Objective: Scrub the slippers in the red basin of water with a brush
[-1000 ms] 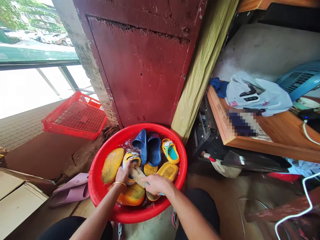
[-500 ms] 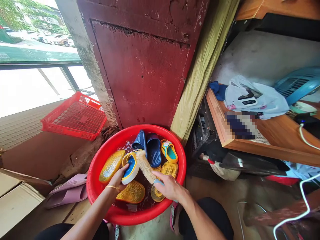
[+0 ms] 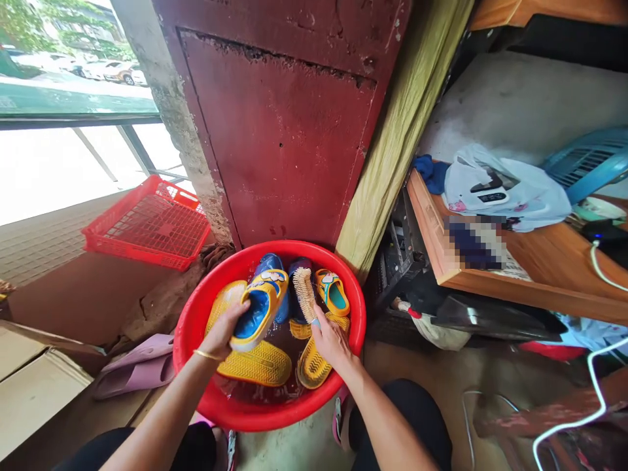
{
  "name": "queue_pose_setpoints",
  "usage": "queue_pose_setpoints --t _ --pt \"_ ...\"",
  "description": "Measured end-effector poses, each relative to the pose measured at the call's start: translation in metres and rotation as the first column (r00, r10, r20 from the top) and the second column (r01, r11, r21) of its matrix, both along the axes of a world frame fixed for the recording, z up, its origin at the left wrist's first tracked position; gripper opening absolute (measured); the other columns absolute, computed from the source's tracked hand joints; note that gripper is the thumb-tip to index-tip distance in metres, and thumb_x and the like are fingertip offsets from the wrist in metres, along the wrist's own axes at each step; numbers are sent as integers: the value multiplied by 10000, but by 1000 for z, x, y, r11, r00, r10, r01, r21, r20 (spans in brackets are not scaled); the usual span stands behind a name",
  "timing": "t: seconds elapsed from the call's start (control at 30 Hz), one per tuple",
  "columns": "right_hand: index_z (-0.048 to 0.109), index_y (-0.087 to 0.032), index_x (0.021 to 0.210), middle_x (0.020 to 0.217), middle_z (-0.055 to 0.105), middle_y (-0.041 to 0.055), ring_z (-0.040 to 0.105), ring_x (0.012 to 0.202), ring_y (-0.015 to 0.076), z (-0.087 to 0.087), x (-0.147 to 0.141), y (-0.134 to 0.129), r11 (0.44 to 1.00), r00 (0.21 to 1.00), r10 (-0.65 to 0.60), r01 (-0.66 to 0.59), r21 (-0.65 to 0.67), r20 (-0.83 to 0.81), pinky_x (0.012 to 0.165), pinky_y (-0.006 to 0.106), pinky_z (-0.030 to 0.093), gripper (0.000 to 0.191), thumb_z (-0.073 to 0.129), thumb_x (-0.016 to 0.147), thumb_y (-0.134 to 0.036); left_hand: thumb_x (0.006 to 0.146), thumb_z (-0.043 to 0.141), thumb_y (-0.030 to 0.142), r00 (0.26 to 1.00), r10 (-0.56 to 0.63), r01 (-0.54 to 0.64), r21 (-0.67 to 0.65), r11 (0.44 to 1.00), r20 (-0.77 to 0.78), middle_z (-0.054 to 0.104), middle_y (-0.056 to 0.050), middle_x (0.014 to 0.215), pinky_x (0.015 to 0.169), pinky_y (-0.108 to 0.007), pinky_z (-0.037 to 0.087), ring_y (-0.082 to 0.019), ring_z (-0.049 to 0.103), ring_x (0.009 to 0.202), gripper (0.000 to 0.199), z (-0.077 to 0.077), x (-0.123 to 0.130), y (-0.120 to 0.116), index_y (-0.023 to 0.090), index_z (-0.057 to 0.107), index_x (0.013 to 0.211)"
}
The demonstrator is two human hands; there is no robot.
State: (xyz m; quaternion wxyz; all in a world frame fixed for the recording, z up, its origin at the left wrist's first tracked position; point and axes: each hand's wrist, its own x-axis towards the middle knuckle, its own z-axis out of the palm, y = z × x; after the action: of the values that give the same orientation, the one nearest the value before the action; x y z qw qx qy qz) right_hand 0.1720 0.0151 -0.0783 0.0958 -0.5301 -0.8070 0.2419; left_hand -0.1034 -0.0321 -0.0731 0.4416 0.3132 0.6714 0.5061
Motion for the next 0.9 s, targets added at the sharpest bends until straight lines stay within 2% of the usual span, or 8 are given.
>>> queue_pose_setpoints --t 0.13,0.27,0.33,0.4,0.47,0.57,0.67,0.9 --pt "231 -172 1604 1135 736 140 699 998 277 -7 -4 -22 998 998 61 -60 -31 27 866 360 500 680 451 985 -346 814 613 478 932 98 -94 30 995 -349 723 -98 1216 937 -374 548 -278 681 1083 615 2 -42 11 164 573 1341" --pt "204 -178 1610 1119 742 135 693 1024 283 -6 -7 -28 994 995 80 -75 -81 53 859 352 484 768 534 948 -385 845 563 386 648 69 -160 -48 986 -758 647 -173 1325 1076 -459 434 -342 574 1258 602 4 -60 3 125 508 1385" --pt "194 -173 1611 1148 735 138 687 1049 275 -5 -9 -24 993 996 77 -72 -89 55 877 342 474 763 530 950 -353 856 549 342 492 15 -80 -28 996 -871 590 -198 1394 1119 -464 382 -347 523 1317 588 7 -49 -9 126 490 1400" --pt "206 -169 1608 1197 720 140 680 1077 266 -3 -11 -19 995 997 73 -70 -77 32 904 338 466 732 508 959 -323 847 575 329 415 -166 161 -108 981 -895 575 -171 1420 1125 -413 381 -311 529 1314 588 6 -26 -24 172 496 1408" --pt "229 -157 1602 1244 701 150 670 1107 266 -1 -14 -16 997 998 58 -58 -49 -2 925 340 463 701 485 967 -308 780 668 333 301 -474 443 -319 838 -827 552 -128 1465 1127 -381 382 -292 512 1345 677 -2 1 -39 253 499 1431" --pt "267 -133 1588 1248 699 157 664 1124 265 -1 -16 -17 998 998 52 -53 -22 -37 936 342 467 669 467 973 -304 565 815 237 103 -690 490 -567 662 -717 401 -178 1588 1168 -516 308 -393 398 1433 1041 -24 33 -55 251 402 1520" --pt "314 -125 1570 1245 702 158 656 1145 268 -3 -14 -20 996 996 84 -85 -28 -40 951 350 470 646 470 972 -312 669 719 211 111 -650 475 -534 699 -752 438 -209 1556 1147 -572 302 -404 426 1411 890 -40 46 -53 225 433 1511" --pt "354 -111 1550 1348 642 174 642 1185 279 -19 2 -16 999 995 37 -40 -27 -88 1004 379 469 623 453 967 -306 760 569 203 433 -567 525 -315 791 -701 708 -106 1288 1031 -423 455 -327 631 1199 538 -25 38 -24 240 694 1281"
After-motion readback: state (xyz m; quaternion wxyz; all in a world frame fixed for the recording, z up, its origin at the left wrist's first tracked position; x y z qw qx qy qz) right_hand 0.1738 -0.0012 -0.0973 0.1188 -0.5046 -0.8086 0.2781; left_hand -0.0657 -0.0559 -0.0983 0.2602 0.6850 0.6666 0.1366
